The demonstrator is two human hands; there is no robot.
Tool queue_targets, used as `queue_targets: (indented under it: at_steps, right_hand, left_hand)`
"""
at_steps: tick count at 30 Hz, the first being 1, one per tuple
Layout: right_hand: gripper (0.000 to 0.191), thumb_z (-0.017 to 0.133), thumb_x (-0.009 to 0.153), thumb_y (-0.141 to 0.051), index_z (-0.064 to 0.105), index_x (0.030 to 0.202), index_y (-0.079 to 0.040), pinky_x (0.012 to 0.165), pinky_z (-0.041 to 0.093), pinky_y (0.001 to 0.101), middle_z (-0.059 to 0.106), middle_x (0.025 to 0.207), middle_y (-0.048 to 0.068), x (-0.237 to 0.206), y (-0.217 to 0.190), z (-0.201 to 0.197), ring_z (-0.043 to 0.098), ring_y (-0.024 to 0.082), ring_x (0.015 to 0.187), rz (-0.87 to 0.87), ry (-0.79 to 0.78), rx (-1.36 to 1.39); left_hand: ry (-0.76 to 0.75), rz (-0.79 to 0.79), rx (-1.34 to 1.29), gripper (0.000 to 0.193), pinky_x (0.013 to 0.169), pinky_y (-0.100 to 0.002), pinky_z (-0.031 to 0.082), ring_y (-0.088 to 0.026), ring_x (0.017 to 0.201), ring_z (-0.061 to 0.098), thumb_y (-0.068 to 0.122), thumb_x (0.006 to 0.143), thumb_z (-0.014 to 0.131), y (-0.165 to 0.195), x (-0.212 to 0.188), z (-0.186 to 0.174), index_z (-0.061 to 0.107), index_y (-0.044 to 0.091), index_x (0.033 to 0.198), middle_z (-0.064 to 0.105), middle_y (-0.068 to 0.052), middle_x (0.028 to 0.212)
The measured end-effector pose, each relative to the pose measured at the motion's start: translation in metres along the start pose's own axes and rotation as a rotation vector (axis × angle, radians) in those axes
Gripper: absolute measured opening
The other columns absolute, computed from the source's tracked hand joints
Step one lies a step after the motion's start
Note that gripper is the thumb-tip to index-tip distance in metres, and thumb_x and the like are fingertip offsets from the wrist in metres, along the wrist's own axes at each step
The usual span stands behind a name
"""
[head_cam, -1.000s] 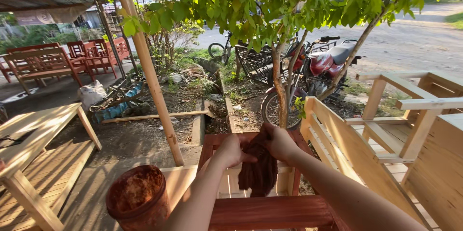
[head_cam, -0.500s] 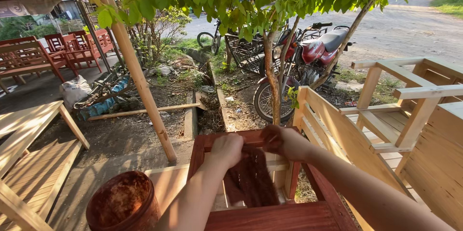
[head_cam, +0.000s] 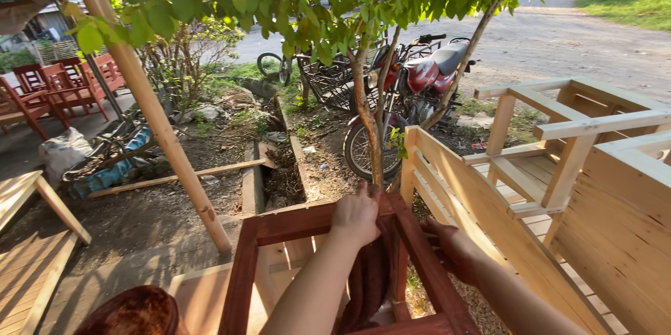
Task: The person applies reddish-brown stain to unfinished wooden chair frames, rubbing the stain into the rails and legs with a cloth and with their bare hands. They dip the cloth into a bucket of stain, work over one frame, then move to a second frame and continue coating its surfaces.
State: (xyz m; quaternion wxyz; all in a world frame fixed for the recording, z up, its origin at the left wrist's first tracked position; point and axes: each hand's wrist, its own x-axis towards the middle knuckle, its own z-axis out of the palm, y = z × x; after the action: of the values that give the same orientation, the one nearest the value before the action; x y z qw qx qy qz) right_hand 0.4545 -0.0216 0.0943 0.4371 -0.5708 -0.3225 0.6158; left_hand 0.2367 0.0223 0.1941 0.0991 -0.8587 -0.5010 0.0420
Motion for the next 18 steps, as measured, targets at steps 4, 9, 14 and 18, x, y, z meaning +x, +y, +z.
queue_targets:
  at_steps: [4, 9, 14, 18]
  right_hand:
    - [0.050, 0.044, 0.103, -0.036, 0.058, 0.142, -0.009, 0.088, 0.056, 0.0451, 0.072, 0.118, 0.025, -0.004, 0.010, 0.002, 0.070, 0.033, 0.096, 0.050, 0.006, 0.210]
    - [0.048, 0.057, 0.098, -0.027, 0.061, 0.139, -0.002, 0.079, 0.058, 0.0434, 0.073, 0.110, 0.019, -0.006, 0.018, 0.006, 0.070, 0.029, 0.089, -0.084, -0.004, 0.188]
    - [0.050, 0.063, 0.095, -0.026, 0.058, 0.139, -0.003, 0.078, 0.060, 0.0417, 0.073, 0.112, 0.018, -0.007, 0.018, 0.007, 0.071, 0.026, 0.091, -0.119, 0.002, 0.187]
    - [0.054, 0.065, 0.093, -0.024, 0.053, 0.142, -0.004, 0.080, 0.061, 0.0431, 0.071, 0.113, 0.017, -0.009, 0.014, 0.008, 0.070, 0.027, 0.093, -0.085, 0.003, 0.224]
  left_hand:
    - [0.056, 0.021, 0.072, 0.096, 0.062, -0.033, 0.058, -0.026, 0.086, 0.073, 0.024, 0.084, 0.074, 0.012, 0.023, -0.006, 0.022, 0.012, 0.163, 0.032, -0.028, 0.160]
    - [-0.109, -0.115, -0.060, 0.099, 0.051, -0.026, 0.051, -0.013, 0.064, 0.065, 0.018, 0.084, 0.066, 0.008, 0.018, -0.008, 0.009, 0.019, 0.165, 0.015, -0.025, 0.168]
    - [-0.123, -0.144, -0.099, 0.106, 0.046, -0.023, 0.049, -0.013, 0.059, 0.060, 0.014, 0.083, 0.066, 0.000, 0.004, -0.022, 0.000, 0.021, 0.166, 0.012, -0.026, 0.168]
    - [-0.169, -0.106, -0.034, 0.107, 0.052, -0.026, 0.056, -0.019, 0.068, 0.068, 0.020, 0.086, 0.067, -0.009, 0.006, -0.031, -0.003, 0.023, 0.167, 0.013, -0.028, 0.167]
